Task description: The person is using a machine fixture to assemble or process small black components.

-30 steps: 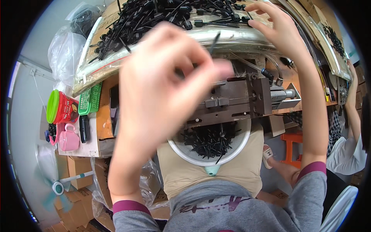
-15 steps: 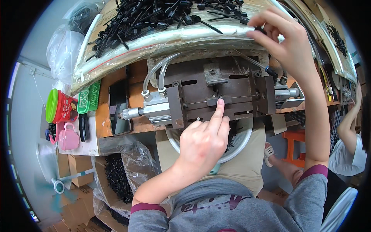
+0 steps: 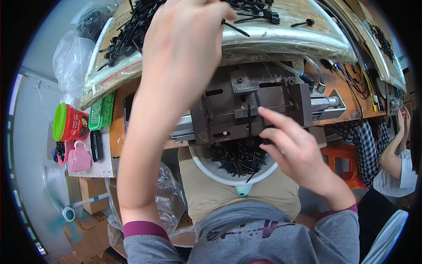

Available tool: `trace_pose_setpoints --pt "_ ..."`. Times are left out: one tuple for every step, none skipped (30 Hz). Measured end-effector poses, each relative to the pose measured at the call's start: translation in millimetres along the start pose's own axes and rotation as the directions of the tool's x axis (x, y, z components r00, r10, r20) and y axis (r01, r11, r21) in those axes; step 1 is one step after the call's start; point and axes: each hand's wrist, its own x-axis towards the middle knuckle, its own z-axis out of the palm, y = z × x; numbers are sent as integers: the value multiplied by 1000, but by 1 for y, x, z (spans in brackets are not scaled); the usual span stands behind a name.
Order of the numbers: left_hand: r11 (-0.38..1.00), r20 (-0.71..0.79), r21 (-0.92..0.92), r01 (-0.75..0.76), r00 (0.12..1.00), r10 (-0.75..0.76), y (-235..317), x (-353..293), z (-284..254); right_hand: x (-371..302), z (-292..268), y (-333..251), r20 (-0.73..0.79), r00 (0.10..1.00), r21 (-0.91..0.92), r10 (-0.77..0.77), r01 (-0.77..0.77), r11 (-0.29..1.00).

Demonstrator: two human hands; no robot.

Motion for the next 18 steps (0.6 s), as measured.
trace_pose_setpoints --pt "991 107 -63 116 988 -109 10 24 0 -5 6 0 28 1000 -49 -1 2 999" --pt "997 181 -21 80 981 -74 1 27 8 -7 14 -1 57 998 -90 -12 17 996" --pt "999 255 18 40 966 -43 -13 31 21 -5 21 -6 29 999 -127 -22 25 992" --pt "999 332 46 -3 943 -13 -19 36 28 -1 25 -8 28 999 -160 -25 29 987" --pt "999 352 32 -21 936 9 -24 37 32 2 28 -9 27 999 -193 -30 35 981" --pt "999 370 20 -39 928 29 -28 37 36 5 29 -9 26 999 -226 -36 41 973" --pt "998 389 5 -58 920 51 -30 38 37 7 33 -4 8 998 -235 -64 64 970" --pt "991 413 -103 91 910 -41 -20 46 32 6 32 -2 26 999 -246 -45 50 968" --pt "950 449 -202 240 885 -128 -12 52 23 5 30 -2 44 999 -257 -28 38 966" --pt "880 492 -277 386 844 -215 -7 56 12 6 27 -4 63 998 -262 -23 39 964" --pt "763 455 -395 512 831 -322 -13 49 17 8 25 -6 87 996 -263 -21 43 964" --pt "737 433 -406 540 824 -366 -14 47 11 9 21 -7 112 994 -264 -19 48 963" --pt "709 411 -419 567 815 -409 -9 44 1 10 17 -8 138 990 -266 -16 52 963" --pt "678 392 -436 591 804 -447 -2 40 -6 14 12 -5 103 994 -191 -40 59 980" --pt "665 349 -463 586 810 -471 4 34 -13 21 5 4 65 996 -114 -63 70 991" --pt "653 307 -485 582 813 -495 13 24 -20 31 -3 13 8 999 -40 -46 47 998" --pt "644 265 -497 582 808 -526 21 12 -30 42 -9 22 -49 998 45 -37 39 998" --pt "624 224 -522 582 799 -558 26 0 -39 61 -21 31 -109 994 117 24 -11 993"
